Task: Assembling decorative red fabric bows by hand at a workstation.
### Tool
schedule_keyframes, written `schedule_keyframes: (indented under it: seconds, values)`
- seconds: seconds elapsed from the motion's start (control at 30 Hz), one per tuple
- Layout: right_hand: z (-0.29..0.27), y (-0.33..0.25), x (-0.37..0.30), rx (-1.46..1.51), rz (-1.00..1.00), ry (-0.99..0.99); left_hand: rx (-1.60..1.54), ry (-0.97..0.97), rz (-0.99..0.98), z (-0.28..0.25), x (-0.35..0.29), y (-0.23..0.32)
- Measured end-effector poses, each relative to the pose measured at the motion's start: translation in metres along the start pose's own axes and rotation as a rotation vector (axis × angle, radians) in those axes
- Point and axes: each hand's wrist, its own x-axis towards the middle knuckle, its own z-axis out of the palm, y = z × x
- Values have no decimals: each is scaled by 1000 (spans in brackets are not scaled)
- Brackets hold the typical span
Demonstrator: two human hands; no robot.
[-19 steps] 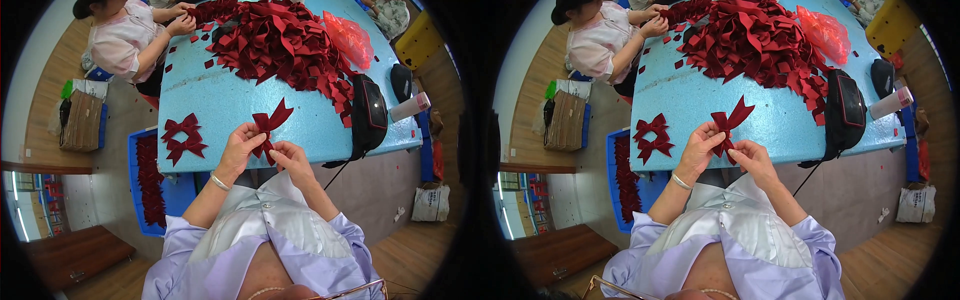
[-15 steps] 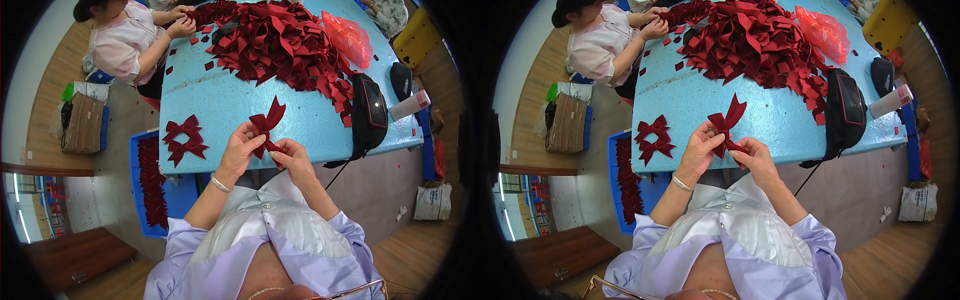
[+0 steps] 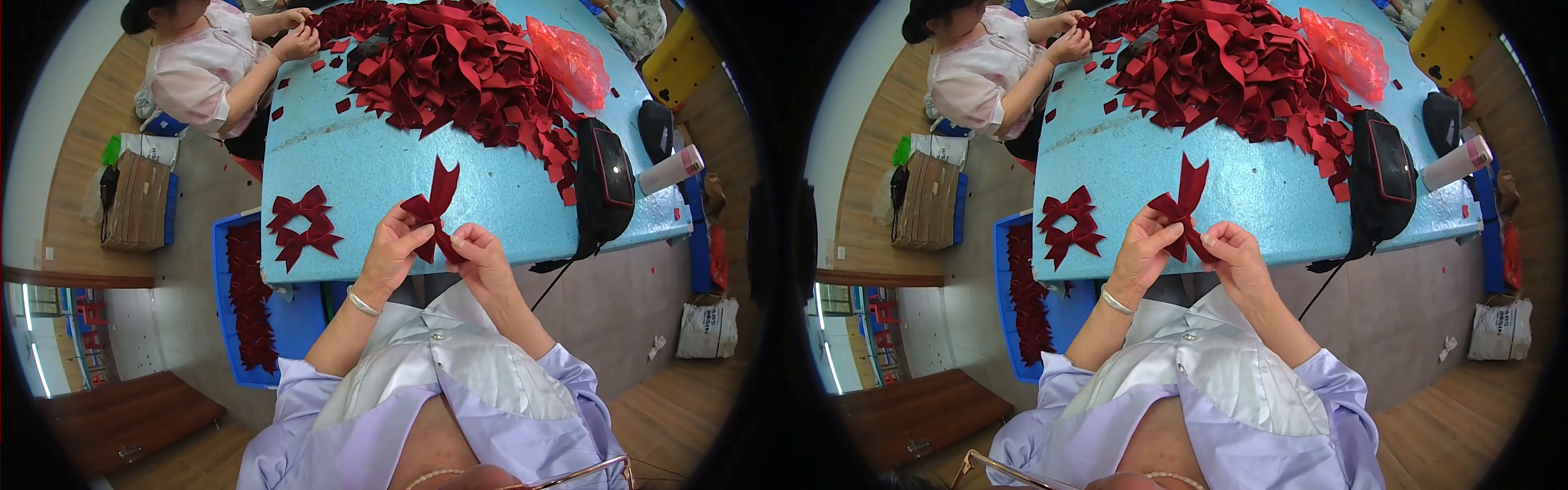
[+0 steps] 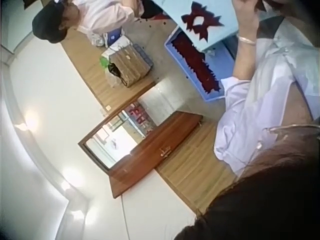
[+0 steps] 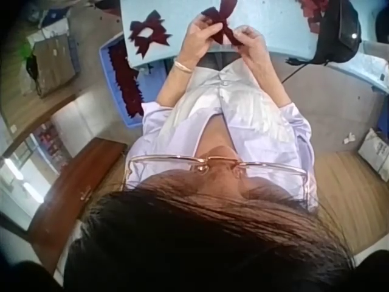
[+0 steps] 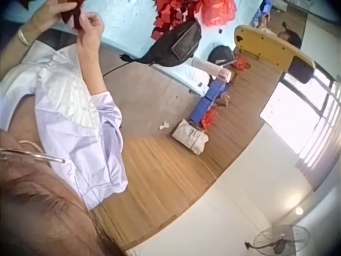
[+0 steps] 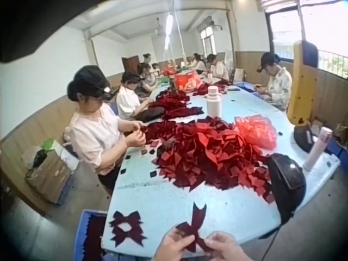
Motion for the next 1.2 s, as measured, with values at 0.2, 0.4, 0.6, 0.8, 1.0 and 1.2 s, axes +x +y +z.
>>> schedule_keyframes:
  seconds: [0.2,0.4,0.6,0.8,1.0,1.2]
  values:
    - [3,-5,-3,-478,-394,69,-27,-9,-21,-4,0,-1]
    - [3,-8,-2,-106,33,-28,-4,-10,-18,-1,0,0]
    - [-4,-4,-5,-873,-439,128,52,10,-4,-2,1,-6]
    - [18,-41,2,-1217,-1058,331,261,-73,-93,-12,5,0]
    - [1,-45,17,-1008,-593,-2,490,-158,-42,0,4,7]
    - [-5,-37,13,-487,-179,-9,378,-193,-58,-1,-1,12]
